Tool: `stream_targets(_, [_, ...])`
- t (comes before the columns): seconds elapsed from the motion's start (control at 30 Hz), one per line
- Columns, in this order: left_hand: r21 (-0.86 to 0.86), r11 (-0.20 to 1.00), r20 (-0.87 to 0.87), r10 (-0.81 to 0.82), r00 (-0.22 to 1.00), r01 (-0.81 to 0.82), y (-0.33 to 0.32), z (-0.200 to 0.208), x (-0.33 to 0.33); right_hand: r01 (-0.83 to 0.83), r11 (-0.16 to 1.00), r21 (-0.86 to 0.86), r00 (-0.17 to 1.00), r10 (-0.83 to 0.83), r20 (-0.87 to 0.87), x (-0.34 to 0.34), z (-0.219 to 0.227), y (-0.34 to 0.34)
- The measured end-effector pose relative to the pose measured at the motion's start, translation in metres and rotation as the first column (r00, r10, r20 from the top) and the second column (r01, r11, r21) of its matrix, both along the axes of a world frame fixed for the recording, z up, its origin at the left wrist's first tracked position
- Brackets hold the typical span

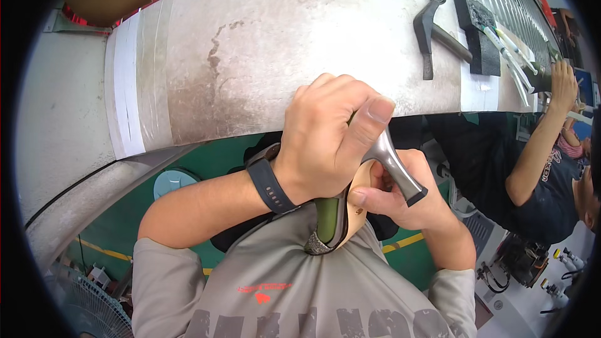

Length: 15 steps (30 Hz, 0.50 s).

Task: The person assembles high-heeled shoes by taking shoe uppers and soles from a conveyor, aligning and pressing the soles and heels onto the shoe uppers by hand, hammering the edges with a hammer, and placing the assembled shoes back onto the conveyor.

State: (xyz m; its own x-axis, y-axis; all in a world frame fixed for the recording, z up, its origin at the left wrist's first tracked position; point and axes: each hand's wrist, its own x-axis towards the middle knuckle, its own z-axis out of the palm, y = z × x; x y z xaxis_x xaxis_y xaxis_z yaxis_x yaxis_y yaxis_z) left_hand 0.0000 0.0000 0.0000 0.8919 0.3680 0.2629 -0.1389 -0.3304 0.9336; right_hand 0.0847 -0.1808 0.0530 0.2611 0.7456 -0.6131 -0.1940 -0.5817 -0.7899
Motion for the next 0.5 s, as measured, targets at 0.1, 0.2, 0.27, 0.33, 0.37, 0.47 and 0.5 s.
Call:
stream_targets(0.1, [0.04, 0.999, 0.006, 0.009, 1.0, -0.009, 0.0, 0.001, 0.002, 0.172, 0.984, 0.039, 0.984, -0.17, -0.056, -0.004, -0.004, -0.001])
stream_targets(0.2, [0.048, 0.999, -0.004, 0.006, 1.0, -0.006, 0.005, 0.0, 0.004, 0.106, 0.985, 0.133, 0.992, -0.114, 0.053, -0.001, -0.019, -0.002])
stream_targets(0.27, [0.013, 1.0, -0.026, -0.013, 1.0, 0.013, 0.006, -0.003, 0.001, 0.258, 0.931, 0.257, 0.964, -0.264, -0.01, -0.002, -0.027, 0.003])
stream_targets(0.33, [0.019, 1.0, -0.011, -0.015, 1.0, 0.015, 0.005, -0.005, 0.003, 0.233, 0.937, 0.261, 0.971, -0.21, -0.114, 0.003, -0.033, 0.002])
stream_targets(0.37, [0.029, 0.999, -0.003, -0.017, 1.0, 0.017, 0.005, -0.005, 0.004, 0.211, 0.94, 0.269, 0.963, -0.152, -0.223, 0.005, -0.035, 0.001])
stream_targets(0.47, [0.018, 0.999, 0.006, -0.028, 1.0, 0.028, 0.007, -0.004, 0.006, 0.183, 0.946, 0.268, 0.966, -0.122, -0.228, 0.008, -0.035, 0.003])
stream_targets(0.5, [0.016, 1.0, 0.007, -0.026, 1.0, 0.026, 0.007, -0.004, 0.006, 0.18, 0.946, 0.271, 0.965, -0.117, -0.234, 0.008, -0.035, 0.004])
